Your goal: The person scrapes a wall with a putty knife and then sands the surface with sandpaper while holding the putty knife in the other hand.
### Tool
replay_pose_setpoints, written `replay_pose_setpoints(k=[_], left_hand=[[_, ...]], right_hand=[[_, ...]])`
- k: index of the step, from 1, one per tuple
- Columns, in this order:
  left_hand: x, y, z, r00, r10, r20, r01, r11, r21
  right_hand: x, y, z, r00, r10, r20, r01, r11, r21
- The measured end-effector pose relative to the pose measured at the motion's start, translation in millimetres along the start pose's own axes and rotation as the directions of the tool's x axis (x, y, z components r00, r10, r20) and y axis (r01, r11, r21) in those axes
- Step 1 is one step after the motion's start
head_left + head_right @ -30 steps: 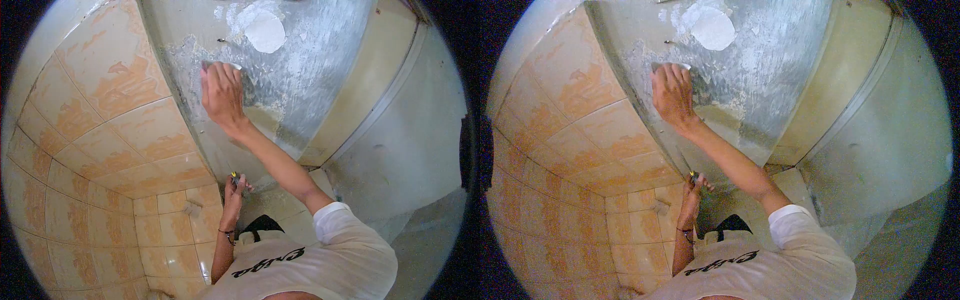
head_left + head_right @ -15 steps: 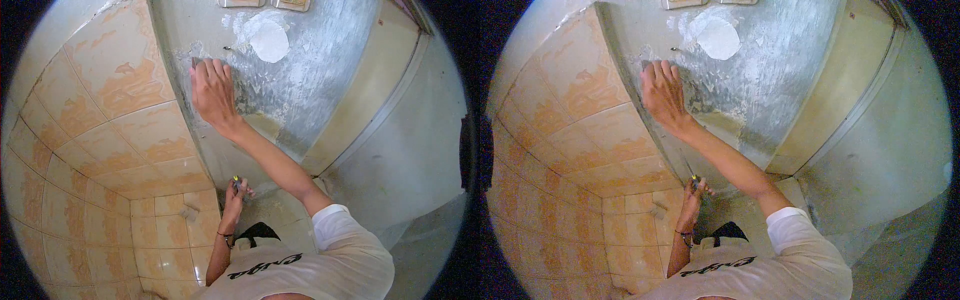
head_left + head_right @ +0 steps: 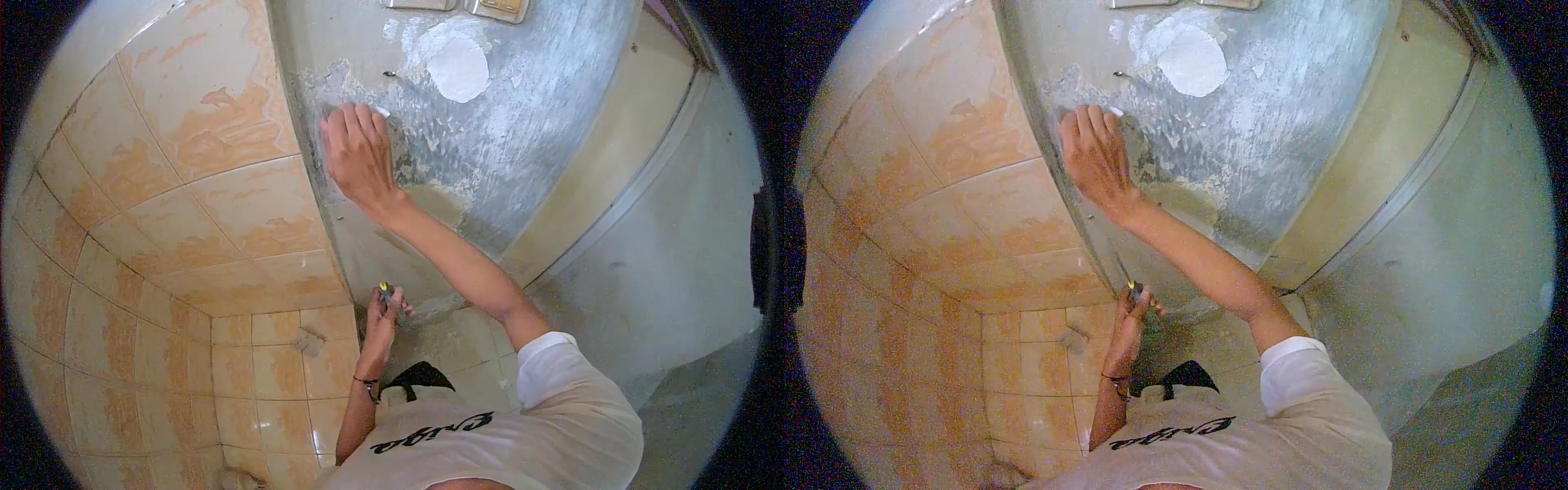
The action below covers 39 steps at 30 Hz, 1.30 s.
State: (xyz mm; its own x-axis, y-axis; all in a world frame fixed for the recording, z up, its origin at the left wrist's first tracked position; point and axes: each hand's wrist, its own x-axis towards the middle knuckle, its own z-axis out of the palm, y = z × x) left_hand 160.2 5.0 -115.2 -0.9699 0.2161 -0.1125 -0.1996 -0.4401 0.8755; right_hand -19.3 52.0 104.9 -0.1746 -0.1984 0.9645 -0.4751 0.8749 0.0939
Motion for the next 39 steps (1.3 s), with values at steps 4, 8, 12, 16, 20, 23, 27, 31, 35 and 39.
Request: replay_pose_setpoints(k=[4,8,12,16,20,23,27,31,35,39], left_hand=[[2.8,-7.5,-2.6,1.0,0.001,0.001,-0.001,1.0,-0.026],[-3.2,0.9,1.6,1.0,0.008,-0.003,-0.007,1.0,0.01],[-1.5,-0.4,-0.1,1.0,-0.011,-0.013,0.011,1.0,-0.001],[1.4,-5.0,-1.3,1.0,-0.013,0.014,0.013,1.0,0.025],[-5.5,-0.7,0.4,1.0,0.005,0.025,-0.005,1.0,0.004],[-1.2,-8.2,-3.5,1.0,0.005,0.011,-0.005,1.0,0.0],[-3.2,-5.7,2.8,1.0,-0.01,-0.008,0.011,0.999,0.045],[-5.5,-3.5,5.8,1.0,-0.018,0.013,0.018,1.0,0.014],[-4.1,-10.9,2.7,1.0,0.001,0.022,0.0,0.999,-0.041],[-0.7,-3.2,7.1,0.999,-0.04,0.021,0.039,0.999,0.015]], right_hand=[[39.4,4.9,-6.9,0.996,0.015,-0.091,-0.017,1.0,-0.013],[16.6,1.7,-6.8,0.998,0.027,-0.057,-0.029,0.999,-0.037],[17.1,3.1,-1.7,0.999,0.029,-0.029,-0.029,1.0,-0.011],[50.5,8.0,-10.2,0.995,-0.01,-0.094,0.01,1.0,0.002],[-17.4,-2.3,-0.2,0.993,-0.097,0.069,0.095,0.995,0.029],[-9.0,-6.7,-2.1,0.983,-0.102,0.151,0.1,0.995,0.021],[54.2,-6.4,-4.9,0.995,-0.099,0.017,0.099,0.995,-0.01],[18.2,-11.0,0.3,0.987,-0.122,0.104,0.119,0.992,0.029],[5.2,-10.7,2.3,0.985,-0.143,0.101,0.139,0.989,0.047],[47.9,-7.0,1.8,0.994,-0.107,-0.005,0.107,0.994,-0.009]])
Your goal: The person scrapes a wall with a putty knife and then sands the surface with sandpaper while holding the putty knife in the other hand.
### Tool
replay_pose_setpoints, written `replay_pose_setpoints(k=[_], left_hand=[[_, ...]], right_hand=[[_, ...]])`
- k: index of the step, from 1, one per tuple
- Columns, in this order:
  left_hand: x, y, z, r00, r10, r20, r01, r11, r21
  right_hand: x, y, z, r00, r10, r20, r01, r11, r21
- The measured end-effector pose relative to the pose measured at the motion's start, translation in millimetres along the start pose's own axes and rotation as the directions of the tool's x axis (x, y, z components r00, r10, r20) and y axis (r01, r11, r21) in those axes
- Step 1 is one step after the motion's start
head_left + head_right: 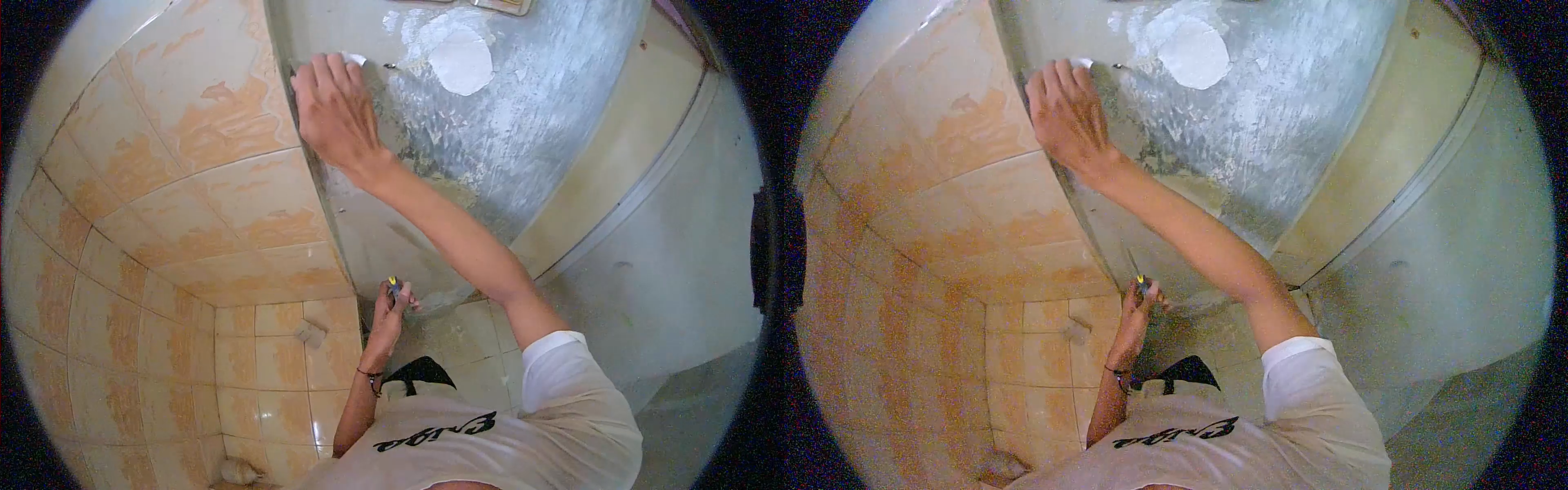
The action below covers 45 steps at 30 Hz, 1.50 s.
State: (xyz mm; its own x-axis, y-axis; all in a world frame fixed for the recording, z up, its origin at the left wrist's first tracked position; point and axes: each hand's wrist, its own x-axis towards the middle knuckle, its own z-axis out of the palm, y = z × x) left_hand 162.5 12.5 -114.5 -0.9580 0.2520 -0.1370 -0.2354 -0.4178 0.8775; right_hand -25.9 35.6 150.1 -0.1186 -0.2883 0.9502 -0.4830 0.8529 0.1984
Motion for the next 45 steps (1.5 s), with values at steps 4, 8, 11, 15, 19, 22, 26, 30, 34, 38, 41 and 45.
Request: replay_pose_setpoints(k=[4,8,11,15,19,22,26,30,34,38,41,45], left_hand=[[-1.7,-2.7,-0.2,0.999,0.036,0.012,-0.036,0.999,0.027],[-1.9,-3.5,-0.8,1.0,0.019,0.007,-0.019,1.0,0.02],[-2.7,-3.0,1.6,1.0,-0.01,0.003,0.01,1.0,0.016],[-4.4,-10.9,2.1,1.0,-0.004,0.012,0.003,0.999,0.053],[-0.2,-14.6,-1.8,1.0,0.011,0.011,-0.011,1.0,0.019],[-1.9,-14.0,4.3,1.0,-0.001,-0.012,0.002,0.999,0.047],[-0.2,-19.0,5.5,0.999,-0.029,0.015,0.029,1.0,0.002],[-1.7,-23.6,1.7,0.999,-0.024,0.028,0.023,0.999,0.038],[-5.4,-12.8,3.6,1.0,-0.003,0.01,0.002,0.998,0.056],[2.0,-24.4,-3.6,0.999,0.0,0.033,0.0,1.0,0.001],[-4.5,-10.1,3.8,0.999,-0.04,-0.004,0.04,0.999,0.022],[-1.6,-15.7,-0.5,0.999,-0.036,0.032,0.037,0.999,-0.021]], right_hand=[[-60.7,-8.0,2.6,0.996,-0.027,0.08,0.023,0.999,0.045],[-115.4,-16.6,5.9,0.968,-0.059,0.246,0.044,0.997,0.067],[-68.9,-7.3,0.3,0.997,-0.011,0.076,0.009,0.999,0.032],[-67.1,-7.6,-7.7,0.983,0.028,0.182,-0.021,0.999,-0.043],[-154.8,-24.3,4.0,0.953,-0.064,0.297,0.06,0.998,0.025],[-140.1,-19.1,3.5,0.978,-0.092,0.185,0.093,0.996,0.004],[-74.5,-0.4,-18.9,0.964,0.104,0.246,-0.107,0.994,-0.005],[-101.8,1.6,-12.8,0.98,0.056,0.189,-0.054,0.998,-0.017],[-133.1,6.2,-18.9,0.971,0.013,0.237,-0.031,0.997,0.074],[-120.1,25.8,-34.3,0.969,0.093,0.229,-0.109,0.992,0.061],[-122.4,42.8,-52.4,0.957,0.258,0.13,-0.262,0.965,0.013],[-170.7,77.0,-67.4,0.934,0.354,0.049,-0.356,0.933,0.051]])
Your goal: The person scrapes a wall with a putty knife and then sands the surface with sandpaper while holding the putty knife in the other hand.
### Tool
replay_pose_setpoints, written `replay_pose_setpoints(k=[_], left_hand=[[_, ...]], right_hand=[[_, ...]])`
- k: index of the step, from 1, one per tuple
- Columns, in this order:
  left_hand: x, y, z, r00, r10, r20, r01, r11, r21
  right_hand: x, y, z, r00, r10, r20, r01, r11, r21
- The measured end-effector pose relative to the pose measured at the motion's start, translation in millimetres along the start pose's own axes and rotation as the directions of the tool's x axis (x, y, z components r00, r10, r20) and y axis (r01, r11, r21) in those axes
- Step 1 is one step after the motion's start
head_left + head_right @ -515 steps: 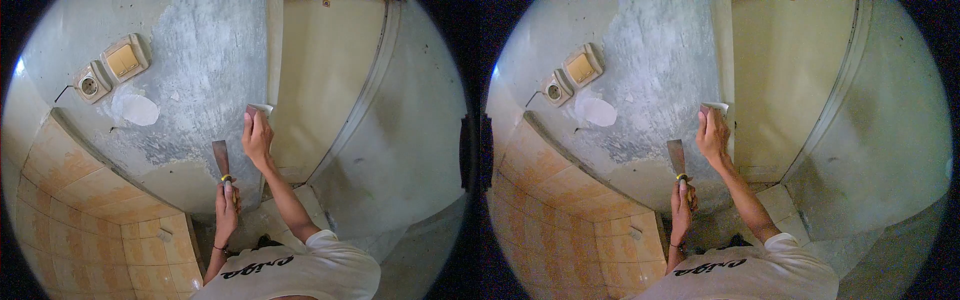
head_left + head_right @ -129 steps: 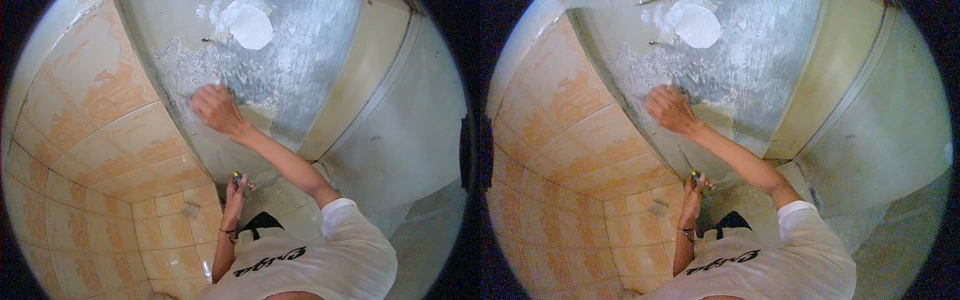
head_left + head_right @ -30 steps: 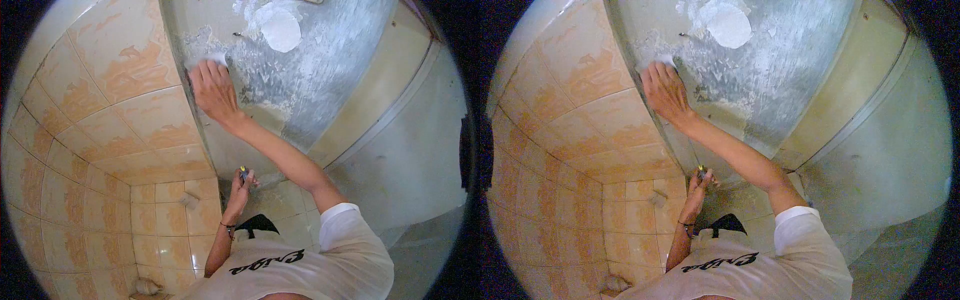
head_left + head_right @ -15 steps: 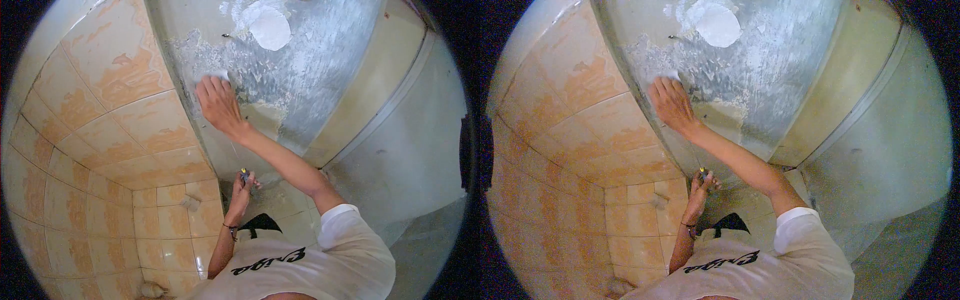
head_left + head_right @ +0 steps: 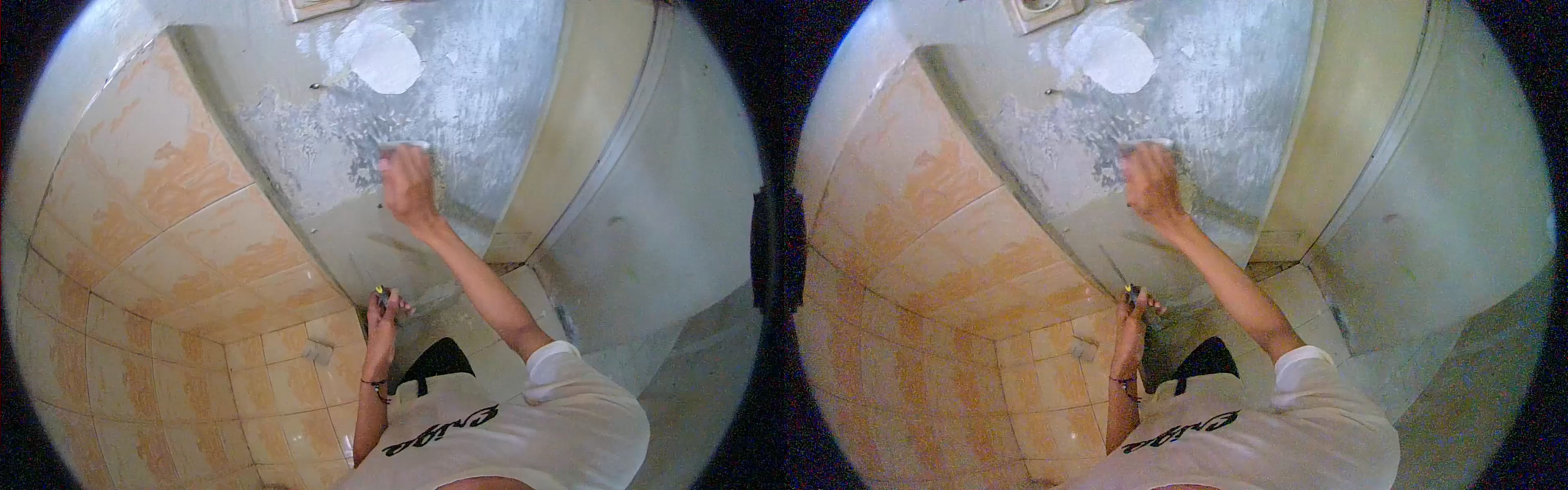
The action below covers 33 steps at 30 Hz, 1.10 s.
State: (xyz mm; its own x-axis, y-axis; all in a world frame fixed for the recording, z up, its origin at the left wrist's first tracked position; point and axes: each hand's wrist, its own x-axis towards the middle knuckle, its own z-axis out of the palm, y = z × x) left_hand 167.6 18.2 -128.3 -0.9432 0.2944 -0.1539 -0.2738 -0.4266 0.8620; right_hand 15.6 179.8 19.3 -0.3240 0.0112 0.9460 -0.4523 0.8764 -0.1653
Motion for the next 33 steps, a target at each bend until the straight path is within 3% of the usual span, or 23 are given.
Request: replay_pose_setpoints(k=[2,5,6,10,12,15,22,24,25,27,30,33], left_hand=[[3.0,1.7,5.2,1.0,0.014,-0.006,-0.014,1.0,0.001],[0.4,9.4,21.9,0.999,-0.03,-0.013,0.03,1.0,0.0],[0.8,9.5,27.1,0.999,-0.039,0.003,0.039,0.999,0.006],[10.2,8.6,45.5,0.997,-0.046,0.057,0.046,0.999,-0.001],[13.3,7.2,51.0,0.996,-0.057,0.074,0.058,0.998,-0.005],[15.3,6.5,59.0,0.994,-0.101,0.038,0.098,0.993,0.072],[22.4,15.0,93.2,0.998,-0.047,0.031,0.045,0.997,0.064],[30.5,14.8,103.0,0.999,-0.038,0.008,0.037,0.995,0.087],[34.0,11.7,106.8,0.999,-0.036,0.024,0.034,0.997,0.068],[37.8,13.1,119.0,0.999,-0.03,0.036,0.028,0.998,0.055],[38.3,11.9,137.1,0.998,-0.058,-0.006,0.058,0.99,0.129],[39.9,8.1,156.8,0.998,-0.054,0.009,0.054,0.996,0.076]], right_hand=[[1.3,15.6,-16.7,0.967,0.19,-0.167,-0.185,0.982,0.048],[-15.3,31.2,-26.2,0.952,0.289,-0.102,-0.288,0.957,0.026],[-20.1,35.6,-29.1,0.964,0.262,-0.05,-0.261,0.965,0.035],[-32.3,71.6,-44.6,0.972,0.201,-0.121,-0.204,0.979,-0.019],[-35.8,82.8,-56.1,0.82,0.534,-0.204,-0.513,0.845,0.149],[-54.4,95.9,-63.1,0.881,0.461,-0.111,-0.457,0.888,0.06],[-116.8,128.5,-59.3,0.816,0.516,-0.261,-0.513,0.854,0.082],[-117.2,130.5,-67.5,0.812,0.569,-0.129,-0.572,0.82,0.012],[-114.9,129.6,-72.2,0.812,0.567,-0.136,-0.571,0.821,0.016],[-104.8,132.8,-79.5,0.78,0.618,-0.098,-0.601,0.784,0.157],[-87.7,152.6,-86.8,0.736,0.67,-0.094,-0.644,0.737,0.207],[-23.8,150.5,-123.1,0.718,0.695,-0.033,-0.648,0.686,0.331]])
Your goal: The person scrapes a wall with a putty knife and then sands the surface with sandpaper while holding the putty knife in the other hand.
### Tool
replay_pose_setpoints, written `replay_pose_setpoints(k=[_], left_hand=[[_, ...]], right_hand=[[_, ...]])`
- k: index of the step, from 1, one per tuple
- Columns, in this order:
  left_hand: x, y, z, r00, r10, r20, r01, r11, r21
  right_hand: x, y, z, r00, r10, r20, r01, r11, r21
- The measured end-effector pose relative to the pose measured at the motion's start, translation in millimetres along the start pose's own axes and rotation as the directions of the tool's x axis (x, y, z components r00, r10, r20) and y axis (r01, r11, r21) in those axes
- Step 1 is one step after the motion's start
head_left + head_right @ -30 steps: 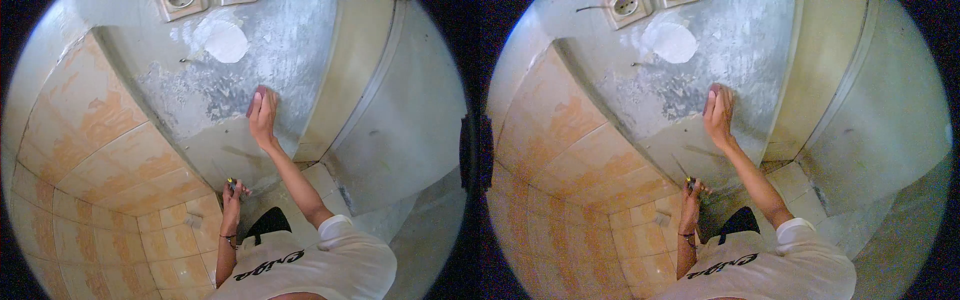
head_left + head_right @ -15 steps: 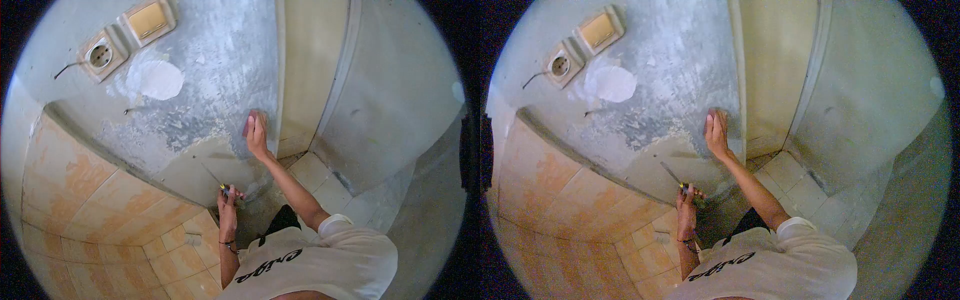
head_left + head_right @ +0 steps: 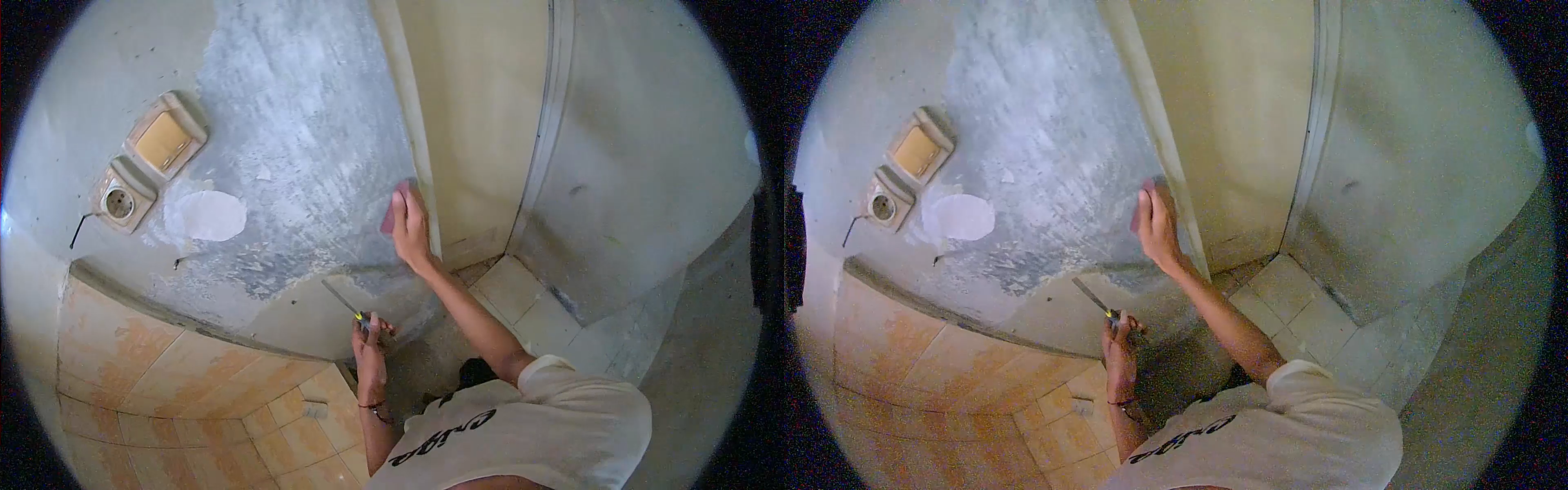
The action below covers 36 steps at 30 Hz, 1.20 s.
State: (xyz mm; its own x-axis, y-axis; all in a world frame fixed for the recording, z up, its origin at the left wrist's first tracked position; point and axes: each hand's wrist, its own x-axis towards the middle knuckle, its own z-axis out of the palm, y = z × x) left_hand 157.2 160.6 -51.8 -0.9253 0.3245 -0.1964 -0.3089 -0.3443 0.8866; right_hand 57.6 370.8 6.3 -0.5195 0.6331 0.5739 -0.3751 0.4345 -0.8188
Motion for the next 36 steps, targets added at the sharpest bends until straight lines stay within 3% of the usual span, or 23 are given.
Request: replay_pose_setpoints(k=[1,3,4,6,8,12,14,24,26,29,33,36], left_hand=[[-0.8,2.1,9.0,1.0,0.014,-0.013,-0.013,1.0,0.017],[-0.9,2.8,24.7,0.999,0.035,-0.027,-0.034,0.999,0.033],[-0.5,2.3,31.4,0.999,0.033,-0.034,-0.032,0.999,0.032],[0.6,1.5,45.9,0.999,0.031,-0.041,-0.03,0.999,0.031],[0.3,-0.7,58.1,0.997,0.02,-0.074,-0.018,0.999,0.037],[4.5,-8.3,77.9,0.993,0.04,-0.11,-0.038,0.999,0.023],[5.7,-14.2,81.4,0.992,0.035,-0.118,-0.033,0.999,0.02],[17.0,-38.8,100.8,0.986,0.043,-0.161,-0.037,0.999,0.04],[17.6,-43.7,105.8,0.986,0.035,-0.165,-0.028,0.999,0.043],[18.0,-51.0,111.2,0.983,0.056,-0.173,-0.043,0.996,0.078],[13.3,-55.6,116.2,0.981,0.08,-0.176,-0.073,0.996,0.048],[4.5,-56.4,115.2,0.976,0.059,-0.21,-0.052,0.998,0.041]], right_hand=[[11.9,-5.7,-0.9,1.0,0.008,0.002,-0.008,1.0,0.0],[30.4,-10.3,-2.6,0.984,-0.175,-0.043,0.174,0.984,-0.025],[31.4,-7.5,-6.7,0.984,-0.175,-0.042,0.174,0.984,-0.022],[23.5,0.8,-16.5,0.967,-0.245,0.068,0.249,0.967,-0.05],[3.0,17.7,-25.0,0.967,-0.224,0.119,0.235,0.968,-0.085],[-15.8,46.8,-27.6,0.988,-0.136,0.07,0.142,0.986,-0.083],[-12.2,40.5,-35.0,0.986,-0.023,0.163,0.03,0.999,-0.04],[-32.3,81.7,-52.0,0.972,-0.048,0.229,0.053,0.999,-0.013],[-31.8,79.8,-56.6,0.939,0.081,0.334,-0.09,0.996,0.009],[-33.6,91.4,-55.9,0.944,-0.014,0.33,0.027,0.999,-0.035],[-33.4,89.7,-52.7,0.963,-0.026,0.268,0.026,1.0,0.002],[-24.3,72.6,-48.5,0.972,0.061,0.229,-0.069,0.997,0.026]])
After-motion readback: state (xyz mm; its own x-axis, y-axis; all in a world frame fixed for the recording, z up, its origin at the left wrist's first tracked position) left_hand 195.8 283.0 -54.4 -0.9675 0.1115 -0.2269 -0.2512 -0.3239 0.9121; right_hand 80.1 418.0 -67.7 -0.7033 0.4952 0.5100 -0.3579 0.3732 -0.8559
